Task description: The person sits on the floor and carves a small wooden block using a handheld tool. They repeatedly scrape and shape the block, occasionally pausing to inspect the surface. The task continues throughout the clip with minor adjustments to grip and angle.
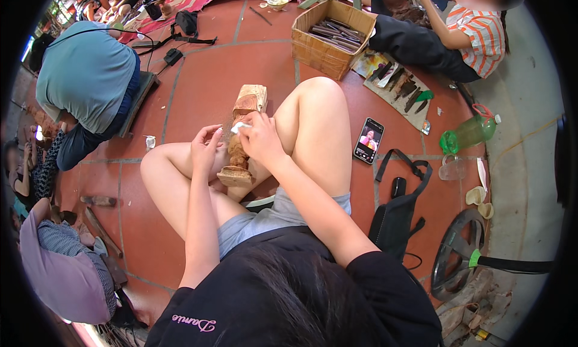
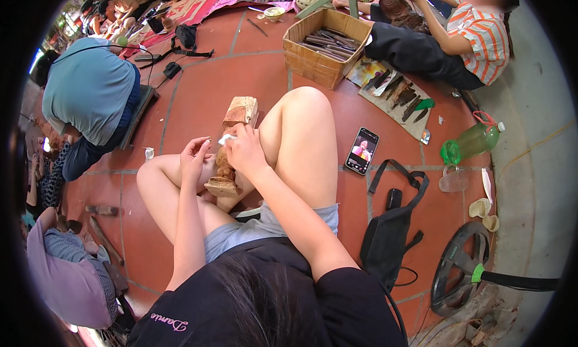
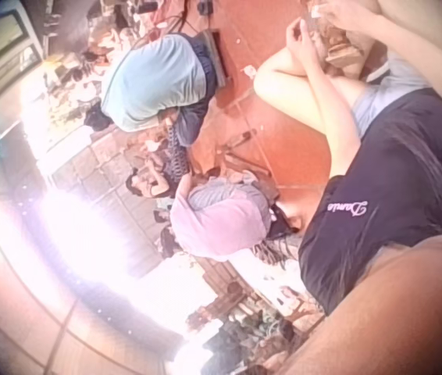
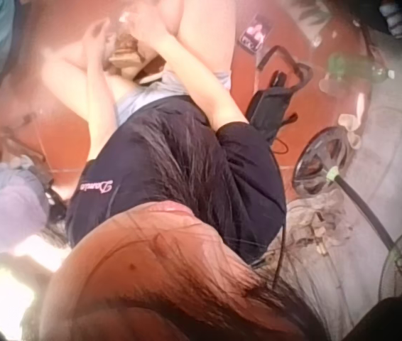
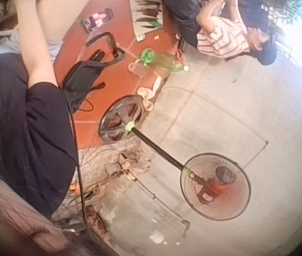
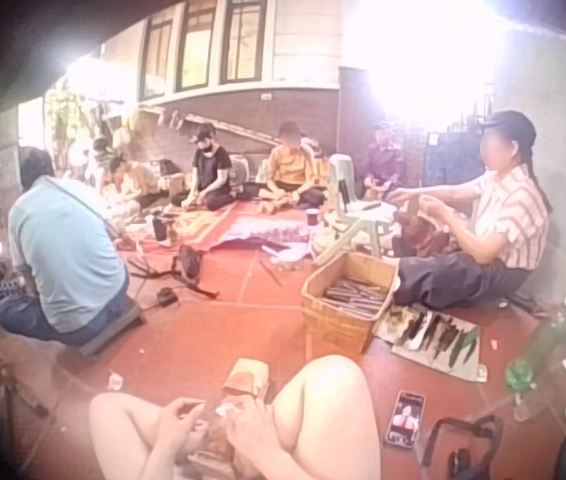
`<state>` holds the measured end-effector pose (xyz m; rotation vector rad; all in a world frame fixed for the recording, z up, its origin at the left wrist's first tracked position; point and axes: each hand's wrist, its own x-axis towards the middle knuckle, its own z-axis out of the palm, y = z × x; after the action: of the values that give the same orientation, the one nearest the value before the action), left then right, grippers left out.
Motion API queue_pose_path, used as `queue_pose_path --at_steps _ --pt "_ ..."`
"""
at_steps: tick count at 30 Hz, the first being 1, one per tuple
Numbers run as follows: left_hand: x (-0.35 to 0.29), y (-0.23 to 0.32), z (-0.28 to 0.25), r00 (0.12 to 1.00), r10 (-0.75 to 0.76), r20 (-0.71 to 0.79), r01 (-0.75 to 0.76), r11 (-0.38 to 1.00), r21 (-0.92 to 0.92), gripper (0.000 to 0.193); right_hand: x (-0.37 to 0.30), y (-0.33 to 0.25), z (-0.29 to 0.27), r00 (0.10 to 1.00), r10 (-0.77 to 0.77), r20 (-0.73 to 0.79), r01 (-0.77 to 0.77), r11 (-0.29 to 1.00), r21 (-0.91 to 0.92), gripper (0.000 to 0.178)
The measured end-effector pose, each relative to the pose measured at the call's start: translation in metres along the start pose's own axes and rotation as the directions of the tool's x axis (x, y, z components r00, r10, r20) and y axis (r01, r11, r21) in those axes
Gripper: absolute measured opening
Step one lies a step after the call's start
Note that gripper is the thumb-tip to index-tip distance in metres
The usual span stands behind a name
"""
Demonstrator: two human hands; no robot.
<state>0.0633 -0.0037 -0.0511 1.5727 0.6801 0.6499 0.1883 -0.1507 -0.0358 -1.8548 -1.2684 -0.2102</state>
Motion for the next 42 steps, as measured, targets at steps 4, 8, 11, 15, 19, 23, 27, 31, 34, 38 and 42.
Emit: queue_pose_path --at_steps 4,8,11,15,19,23,27,31,34,38,42 --pt "-0.002 0.002 0.0 1.0 -0.006 0.001 0.006 1.0 0.003 0.021 0.001 0.0 0.0 0.996 -0.042 0.077 0.036 0.997 0.073 0.012" --pt "-0.002 0.004 0.001 1.0 -0.02 -0.006 0.02 1.0 0.019 0.02 0.002 -0.001 0.001 1.0 0.016 -0.009 -0.016 1.0 -0.016 0.011" --pt "-0.002 0.004 0.003 0.999 -0.05 -0.01 0.05 0.999 0.006 0.02 0.003 -0.002 0.001 1.0 -0.004 0.002 0.004 1.0 -0.008 0.011" --pt "-0.001 0.002 0.002 1.0 0.001 0.003 -0.001 1.0 0.018 0.02 0.005 -0.001 0.0 1.0 0.022 -0.006 -0.022 1.0 -0.018 0.011" --pt "-0.002 0.002 0.001 1.0 -0.019 0.007 0.019 1.0 0.016 0.02 0.005 -0.002 -0.001 0.997 -0.004 0.082 -0.005 0.995 0.103 0.01" --pt "-0.001 0.002 0.004 0.999 -0.032 -0.015 0.032 0.999 0.009 0.019 0.004 -0.002 -0.001 1.0 0.022 0.004 -0.022 1.0 0.017 0.01" --pt "0.0 -0.005 0.002 1.0 -0.016 -0.003 0.016 0.999 0.028 0.019 0.005 -0.001 0.0 0.999 -0.017 0.04 0.014 0.998 0.063 0.01" --pt "0.0 0.003 0.006 1.0 -0.01 -0.019 0.01 1.0 0.0 0.02 0.007 -0.001 0.0 0.999 0.037 -0.02 -0.038 0.998 -0.052 0.009" --pt "-0.011 0.054 0.018 0.976 0.204 -0.082 -0.205 0.979 -0.002 0.024 0.007 -0.001 -0.002 1.0 -0.011 0.017 0.012 0.999 -0.044 0.009" --pt "-0.049 0.183 0.005 0.802 0.583 -0.128 -0.588 0.809 0.005 0.048 0.007 0.003 -0.003 0.997 -0.057 0.051 0.055 0.998 0.037 0.009" --pt "-0.104 0.292 -0.021 0.4 0.907 0.13 -0.882 0.419 -0.216 0.045 0.009 0.004 0.004 1.0 -0.011 0.018 0.012 0.999 -0.034 0.009"
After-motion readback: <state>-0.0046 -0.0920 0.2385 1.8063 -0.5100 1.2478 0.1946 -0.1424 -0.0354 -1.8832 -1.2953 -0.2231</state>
